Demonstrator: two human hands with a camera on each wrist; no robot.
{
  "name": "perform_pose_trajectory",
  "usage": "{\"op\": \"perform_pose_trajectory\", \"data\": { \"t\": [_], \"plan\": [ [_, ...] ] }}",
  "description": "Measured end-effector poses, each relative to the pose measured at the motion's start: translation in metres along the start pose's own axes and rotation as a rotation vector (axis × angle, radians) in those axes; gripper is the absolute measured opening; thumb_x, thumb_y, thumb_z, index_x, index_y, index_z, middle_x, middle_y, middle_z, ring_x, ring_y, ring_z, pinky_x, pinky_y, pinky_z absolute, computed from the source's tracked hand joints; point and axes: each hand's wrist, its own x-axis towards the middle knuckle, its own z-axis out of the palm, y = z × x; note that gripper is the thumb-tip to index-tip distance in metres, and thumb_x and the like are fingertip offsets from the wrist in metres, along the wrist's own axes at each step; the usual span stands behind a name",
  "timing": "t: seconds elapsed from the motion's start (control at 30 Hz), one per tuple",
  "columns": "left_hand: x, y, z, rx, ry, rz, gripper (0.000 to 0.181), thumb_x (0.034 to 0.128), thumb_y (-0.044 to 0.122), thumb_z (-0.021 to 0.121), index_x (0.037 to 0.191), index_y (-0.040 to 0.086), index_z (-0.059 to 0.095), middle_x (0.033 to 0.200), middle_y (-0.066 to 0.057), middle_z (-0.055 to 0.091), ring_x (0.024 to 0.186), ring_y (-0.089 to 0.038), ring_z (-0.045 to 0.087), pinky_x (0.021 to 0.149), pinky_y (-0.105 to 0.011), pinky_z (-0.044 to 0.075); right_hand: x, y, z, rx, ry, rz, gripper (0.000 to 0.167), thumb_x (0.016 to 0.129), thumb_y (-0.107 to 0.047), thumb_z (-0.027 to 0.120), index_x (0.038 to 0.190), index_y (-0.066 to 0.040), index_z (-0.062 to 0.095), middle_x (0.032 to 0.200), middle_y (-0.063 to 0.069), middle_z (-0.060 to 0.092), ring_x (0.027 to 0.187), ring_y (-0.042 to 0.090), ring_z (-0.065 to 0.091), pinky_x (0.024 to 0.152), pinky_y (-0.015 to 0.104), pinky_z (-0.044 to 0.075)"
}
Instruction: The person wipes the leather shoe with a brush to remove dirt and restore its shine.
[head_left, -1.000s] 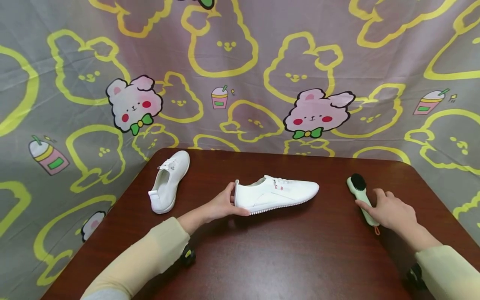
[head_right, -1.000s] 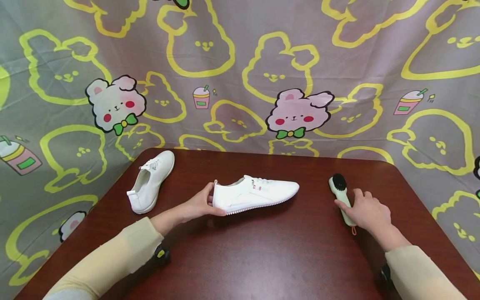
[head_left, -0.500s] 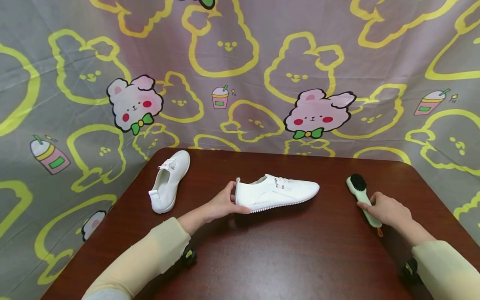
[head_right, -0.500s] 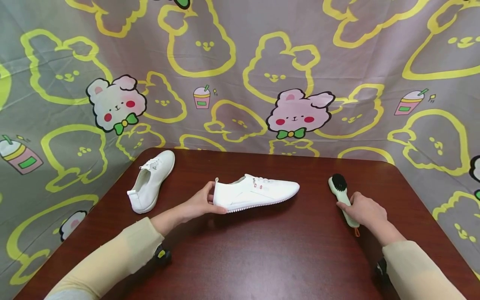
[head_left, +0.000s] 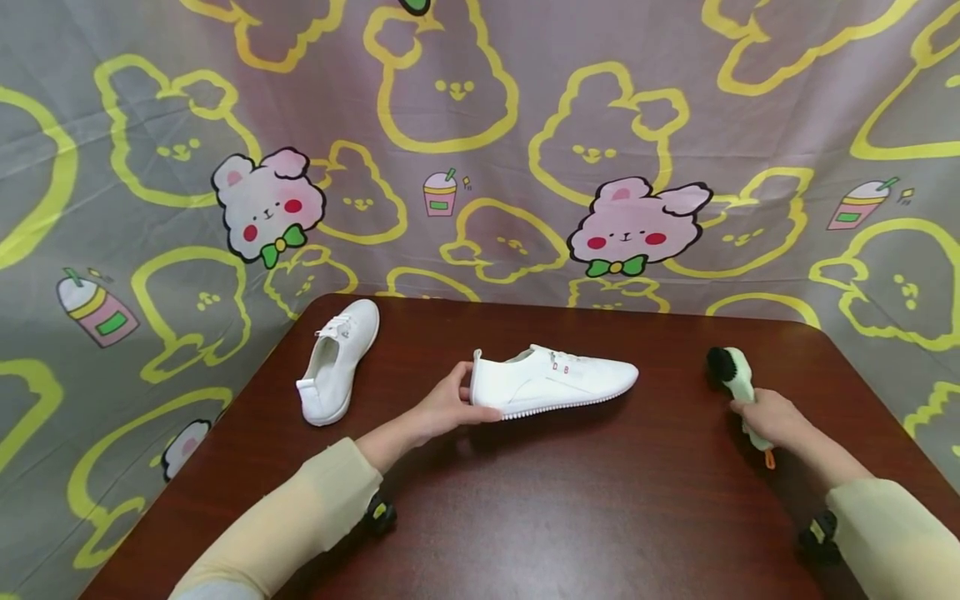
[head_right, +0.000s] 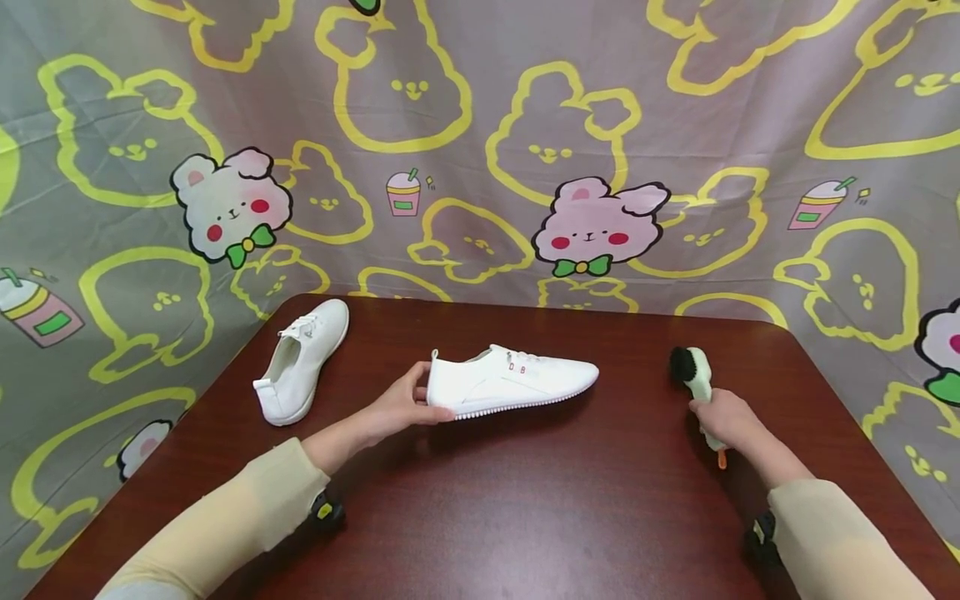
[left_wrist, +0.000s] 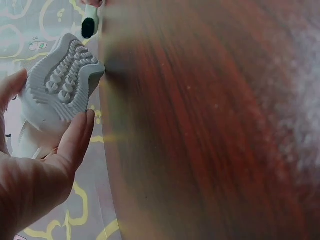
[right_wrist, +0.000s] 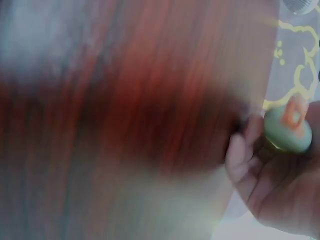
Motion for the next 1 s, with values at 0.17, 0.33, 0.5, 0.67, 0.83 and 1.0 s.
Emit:
{"op": "perform_pose_trajectory", "data": {
  "t": [0.17,0.33,0.5,0.67,0.83,1.0],
  "plan": [
    [-0.002,0.0,0.002,-0.002,0.003,0.052,0.071,0.0765,0.005,0.08,0.132,0.001,0.036,0.096,-0.016,0.068,0.084,-0.02,0.066,0.073,-0.03,0.052,-0.009,-0.012,0.007,0.205,0.068,-0.06,0.032,0.104,-0.018,0.036,0.105,0.014,0.037,0.066,0.005,0.05,0.05,0.017,0.053,0.046,0.035,0.048],
    [-0.003,0.0,0.003,0.03,-0.016,0.104,0.072,0.0763,0.005,0.081,0.132,0.0,0.036,0.099,-0.017,0.067,0.088,-0.021,0.067,0.077,-0.029,0.052,-0.021,-0.042,0.018,0.194,0.179,-0.13,0.048,0.105,-0.039,0.035,0.109,0.008,0.046,0.067,0.005,0.045,0.052,0.015,0.042,0.045,0.032,0.038],
    [-0.002,-0.002,0.004,0.035,-0.038,0.136,0.07,0.0781,0.005,0.079,0.133,0.0,0.035,0.1,-0.017,0.067,0.087,-0.021,0.067,0.076,-0.029,0.052,-0.037,-0.081,0.037,0.138,0.173,-0.192,0.054,0.106,-0.043,0.029,0.128,0.002,0.049,0.086,0.011,0.05,0.072,0.02,0.047,0.059,0.032,0.039],
    [-0.001,-0.004,0.004,0.06,-0.037,0.162,0.072,0.0792,0.007,0.079,0.135,-0.001,0.035,0.1,-0.016,0.067,0.088,-0.02,0.067,0.077,-0.028,0.052,-0.049,-0.113,0.056,0.109,0.169,-0.267,0.043,0.105,-0.039,0.036,0.13,-0.006,0.048,0.097,0.01,0.052,0.085,0.026,0.048,0.068,0.037,0.038],
    [0.0,-0.005,0.003,0.111,-0.004,0.181,0.074,0.0794,0.011,0.08,0.138,0.002,0.035,0.1,-0.016,0.068,0.09,-0.022,0.067,0.08,-0.031,0.052,-0.054,-0.132,0.077,0.109,0.182,-0.391,0.029,0.104,-0.03,0.045,0.126,-0.011,0.05,0.084,0.004,0.049,0.079,0.023,0.047,0.066,0.035,0.037],
    [0.0,-0.007,0.003,0.186,0.049,0.186,0.079,0.0781,0.016,0.082,0.14,0.008,0.033,0.1,-0.016,0.069,0.091,-0.023,0.068,0.082,-0.035,0.052,-0.054,-0.147,0.096,0.082,0.164,-0.505,0.026,0.102,-0.026,0.05,0.125,-0.012,0.05,0.077,-0.002,0.047,0.072,0.016,0.047,0.062,0.031,0.039]
  ]
}}
